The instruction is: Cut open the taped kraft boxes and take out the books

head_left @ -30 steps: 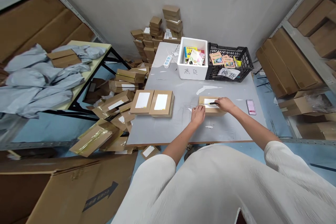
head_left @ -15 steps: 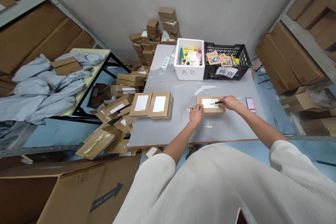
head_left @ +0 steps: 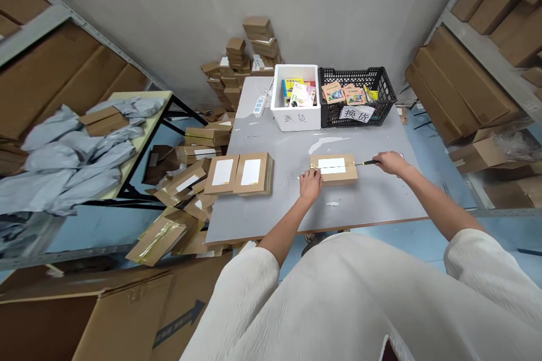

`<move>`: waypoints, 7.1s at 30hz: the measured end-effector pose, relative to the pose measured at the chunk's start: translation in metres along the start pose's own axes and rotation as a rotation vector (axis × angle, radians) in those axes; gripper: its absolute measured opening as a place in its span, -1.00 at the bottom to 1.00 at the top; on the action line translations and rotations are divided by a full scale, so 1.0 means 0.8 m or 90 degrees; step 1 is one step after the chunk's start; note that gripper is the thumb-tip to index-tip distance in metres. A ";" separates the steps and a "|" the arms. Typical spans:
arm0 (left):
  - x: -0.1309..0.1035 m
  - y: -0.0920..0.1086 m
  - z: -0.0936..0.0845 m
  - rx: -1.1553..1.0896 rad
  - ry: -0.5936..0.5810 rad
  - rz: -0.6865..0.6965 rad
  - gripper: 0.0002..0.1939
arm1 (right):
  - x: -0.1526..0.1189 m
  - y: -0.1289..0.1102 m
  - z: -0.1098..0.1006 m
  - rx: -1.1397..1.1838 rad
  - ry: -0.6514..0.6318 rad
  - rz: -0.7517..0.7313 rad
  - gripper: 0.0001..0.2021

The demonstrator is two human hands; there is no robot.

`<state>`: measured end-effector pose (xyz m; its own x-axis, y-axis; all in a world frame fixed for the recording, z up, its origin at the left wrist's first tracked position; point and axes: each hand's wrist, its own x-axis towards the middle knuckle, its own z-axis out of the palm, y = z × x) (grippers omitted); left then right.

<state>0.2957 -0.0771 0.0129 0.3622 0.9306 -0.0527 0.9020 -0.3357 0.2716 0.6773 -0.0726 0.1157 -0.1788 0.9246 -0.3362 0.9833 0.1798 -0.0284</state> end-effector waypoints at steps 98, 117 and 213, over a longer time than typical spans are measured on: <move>0.094 0.049 -0.013 -0.008 -0.106 0.094 -0.45 | -0.040 -0.061 0.107 0.600 0.035 0.060 -0.57; 0.077 0.051 0.007 0.012 -0.075 0.090 -0.34 | -0.024 -0.083 0.133 0.278 0.123 -0.010 -0.49; 0.041 0.023 -0.018 0.001 -0.234 0.141 0.10 | 0.081 -0.151 0.114 0.739 0.191 0.229 -0.73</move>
<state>0.3207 -0.0503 0.0302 0.6062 0.7228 -0.3319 0.7936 -0.5219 0.3128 0.5497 -0.0651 0.0116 0.2556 0.9271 -0.2742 0.3999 -0.3596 -0.8431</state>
